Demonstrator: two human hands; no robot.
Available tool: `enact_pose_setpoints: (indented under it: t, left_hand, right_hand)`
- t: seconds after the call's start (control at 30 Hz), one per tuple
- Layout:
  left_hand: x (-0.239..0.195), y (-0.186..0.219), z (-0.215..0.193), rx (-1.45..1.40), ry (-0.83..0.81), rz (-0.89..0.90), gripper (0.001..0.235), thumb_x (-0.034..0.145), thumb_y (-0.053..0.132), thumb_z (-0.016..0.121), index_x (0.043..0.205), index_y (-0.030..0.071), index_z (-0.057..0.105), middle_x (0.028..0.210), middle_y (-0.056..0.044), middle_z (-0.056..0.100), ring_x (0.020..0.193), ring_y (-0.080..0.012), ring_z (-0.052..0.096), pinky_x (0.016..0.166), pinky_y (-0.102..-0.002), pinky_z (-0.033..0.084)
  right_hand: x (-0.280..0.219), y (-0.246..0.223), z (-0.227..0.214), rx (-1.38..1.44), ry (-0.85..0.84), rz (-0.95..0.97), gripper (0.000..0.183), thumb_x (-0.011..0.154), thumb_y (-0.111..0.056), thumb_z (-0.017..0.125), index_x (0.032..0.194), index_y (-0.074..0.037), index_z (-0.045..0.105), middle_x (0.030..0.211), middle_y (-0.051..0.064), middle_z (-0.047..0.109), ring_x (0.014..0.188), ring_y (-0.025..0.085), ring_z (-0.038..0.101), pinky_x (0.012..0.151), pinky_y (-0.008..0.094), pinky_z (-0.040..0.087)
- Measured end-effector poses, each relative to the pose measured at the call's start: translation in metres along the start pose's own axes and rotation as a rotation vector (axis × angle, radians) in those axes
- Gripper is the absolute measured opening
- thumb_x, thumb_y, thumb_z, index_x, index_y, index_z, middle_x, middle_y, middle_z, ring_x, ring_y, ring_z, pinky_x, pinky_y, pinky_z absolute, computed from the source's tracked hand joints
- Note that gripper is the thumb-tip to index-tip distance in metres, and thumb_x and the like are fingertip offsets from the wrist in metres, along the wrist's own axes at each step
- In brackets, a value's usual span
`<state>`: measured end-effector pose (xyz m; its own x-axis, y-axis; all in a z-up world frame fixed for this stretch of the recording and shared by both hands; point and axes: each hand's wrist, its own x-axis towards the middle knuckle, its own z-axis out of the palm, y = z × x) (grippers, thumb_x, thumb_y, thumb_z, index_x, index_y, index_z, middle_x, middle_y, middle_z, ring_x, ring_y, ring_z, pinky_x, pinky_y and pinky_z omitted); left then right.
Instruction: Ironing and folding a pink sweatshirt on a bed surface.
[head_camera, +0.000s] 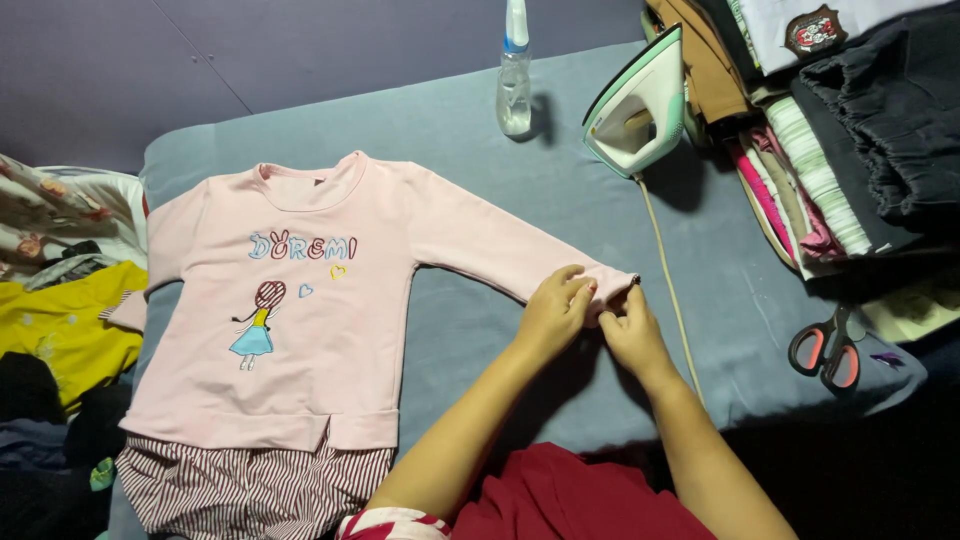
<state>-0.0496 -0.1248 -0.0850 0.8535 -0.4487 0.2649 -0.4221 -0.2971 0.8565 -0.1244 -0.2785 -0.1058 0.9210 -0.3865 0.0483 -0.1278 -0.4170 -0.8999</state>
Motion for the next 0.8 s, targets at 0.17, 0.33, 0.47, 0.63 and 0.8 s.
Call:
enact_pose_setpoints:
  t: [0.17,0.33,0.47,0.63,0.8]
  left_hand:
    - [0.003,-0.014,-0.016,0.582,0.006,-0.032,0.060,0.096,0.041,0.060,0.139,0.000,0.057,0.152,-0.026,0.044,0.141,-0.0466,0.038,0.111,-0.066,0.025]
    - [-0.003,-0.033,-0.010,0.704,-0.044,-0.028,0.074,0.095,0.051,0.057,0.151,0.003,0.045,0.163,-0.023,0.032,0.151,-0.0435,0.026,0.117,-0.070,0.015]
    - [0.000,-0.027,-0.014,0.715,-0.066,-0.028,0.077,0.094,0.052,0.057,0.151,0.003,0.044,0.162,-0.023,0.031,0.150,-0.0438,0.025,0.115,-0.070,0.014]
    - [-0.003,-0.032,-0.009,0.737,-0.042,-0.020,0.078,0.094,0.054,0.056,0.151,0.003,0.044,0.163,-0.023,0.030,0.150,-0.0433,0.025,0.115,-0.071,0.013]
    - [-0.001,-0.029,-0.011,0.721,-0.056,-0.039,0.078,0.093,0.055,0.056,0.152,0.004,0.044,0.163,-0.022,0.030,0.151,-0.0433,0.024,0.116,-0.072,0.013]
  right_hand:
    - [0.008,0.019,-0.001,0.155,-0.234,0.057,0.029,0.092,-0.014,0.070,0.115,0.004,0.071,0.102,0.008,0.077,0.090,0.015,0.071,0.080,0.032,0.056]
    - [0.002,0.027,-0.001,0.284,-0.271,0.419,0.033,0.098,-0.004,0.071,0.125,0.014,0.068,0.094,0.022,0.065,0.074,0.031,0.052,0.065,0.045,0.041]
    - [-0.005,-0.022,-0.011,0.553,-0.211,0.132,0.044,0.082,-0.005,0.070,0.124,0.001,0.061,0.104,-0.001,0.071,0.090,0.006,0.067,0.078,0.023,0.055]
    - [-0.015,0.015,-0.023,0.364,-0.179,0.297,0.028,0.089,-0.011,0.078,0.113,0.003,0.073,0.082,0.002,0.066,0.062,0.009,0.049,0.053,0.026,0.039]
    - [-0.032,-0.001,-0.047,0.202,-0.103,-0.023,0.012,0.092,-0.012,0.077,0.096,-0.002,0.072,0.088,0.002,0.072,0.071,0.009,0.057,0.061,0.027,0.046]
